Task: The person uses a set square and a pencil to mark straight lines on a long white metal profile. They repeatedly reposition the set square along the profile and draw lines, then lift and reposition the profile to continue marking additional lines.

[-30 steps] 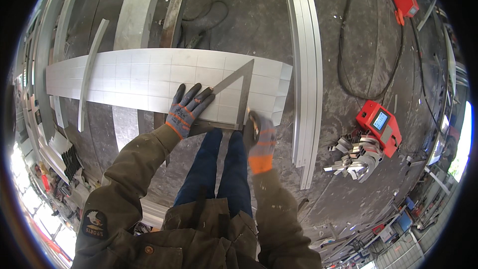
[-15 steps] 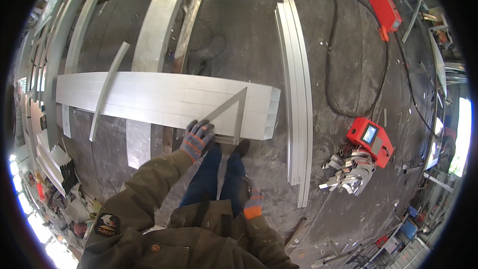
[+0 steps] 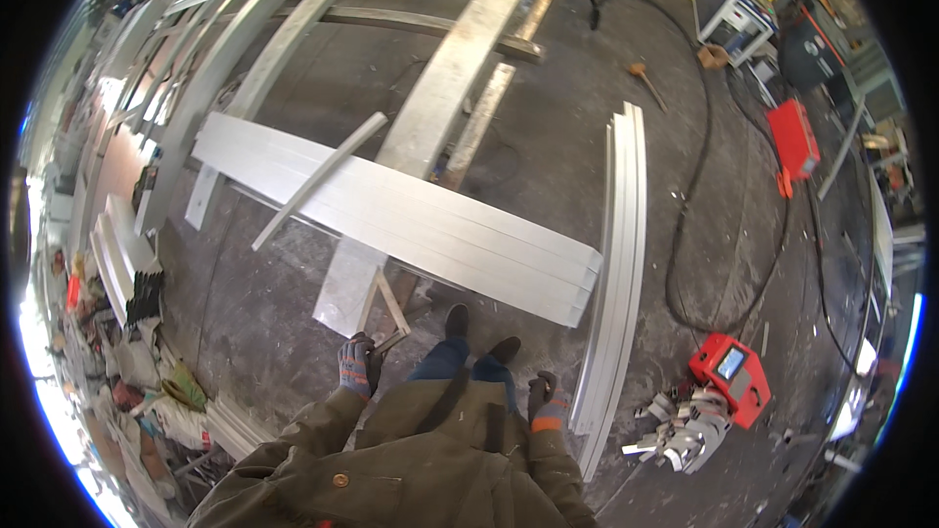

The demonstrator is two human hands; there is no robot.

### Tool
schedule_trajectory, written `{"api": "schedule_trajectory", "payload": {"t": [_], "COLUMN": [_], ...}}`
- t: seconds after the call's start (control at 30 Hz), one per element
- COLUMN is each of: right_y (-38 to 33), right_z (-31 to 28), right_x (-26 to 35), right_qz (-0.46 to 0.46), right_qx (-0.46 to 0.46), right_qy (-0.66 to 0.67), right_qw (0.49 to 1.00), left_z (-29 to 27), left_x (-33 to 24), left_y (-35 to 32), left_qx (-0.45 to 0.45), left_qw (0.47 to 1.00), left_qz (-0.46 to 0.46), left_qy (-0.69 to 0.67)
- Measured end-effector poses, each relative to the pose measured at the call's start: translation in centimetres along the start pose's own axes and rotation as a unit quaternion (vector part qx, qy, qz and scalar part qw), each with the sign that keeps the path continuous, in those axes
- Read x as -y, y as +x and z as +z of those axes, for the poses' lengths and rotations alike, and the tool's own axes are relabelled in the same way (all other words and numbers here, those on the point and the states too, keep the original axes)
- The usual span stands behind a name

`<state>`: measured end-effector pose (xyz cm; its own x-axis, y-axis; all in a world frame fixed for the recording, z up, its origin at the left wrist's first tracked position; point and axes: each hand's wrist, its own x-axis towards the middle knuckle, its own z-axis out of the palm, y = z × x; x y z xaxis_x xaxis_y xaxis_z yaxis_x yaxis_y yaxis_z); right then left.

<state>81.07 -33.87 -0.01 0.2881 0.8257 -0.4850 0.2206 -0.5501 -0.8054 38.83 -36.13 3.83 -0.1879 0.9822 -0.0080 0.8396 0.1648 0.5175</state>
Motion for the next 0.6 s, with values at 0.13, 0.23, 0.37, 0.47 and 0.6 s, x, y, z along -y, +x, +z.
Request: {"api": "schedule_trajectory", "payload": {"t": [0.13, 0.23, 0.37, 0.47, 0.6], "right_y": [2.5, 4.2, 8.8, 14.3, 22.5], "right_z": [0.7, 0.7, -1.2, -2.6, -3.4], "right_x": [0.2, 0.3, 0.2, 1.0, 3.2], "right_qz": [0.036, 0.047, 0.075, 0.123, 0.16], "right_qx": [-0.018, -0.05, -0.119, -0.152, -0.104], "right_qy": [-0.02, 0.051, 0.13, 0.151, 0.086], "right_qw": [0.999, 0.996, 0.981, 0.969, 0.978], "left_z": [1.1, 2.9, 5.1, 5.6, 5.2], "left_x": [5.5, 9.2, 12.2, 12.7, 11.5], "left_y": [0.1, 2.2, 5.7, 8.1, 8.6], "left_qx": [-0.043, -0.017, 0.058, 0.117, 0.1], "left_qw": [0.985, 0.956, 0.923, 0.909, 0.923], "left_qz": [-0.129, -0.215, -0.283, -0.349, -0.338], "left_qy": [0.103, 0.2, 0.255, 0.197, 0.153]}}
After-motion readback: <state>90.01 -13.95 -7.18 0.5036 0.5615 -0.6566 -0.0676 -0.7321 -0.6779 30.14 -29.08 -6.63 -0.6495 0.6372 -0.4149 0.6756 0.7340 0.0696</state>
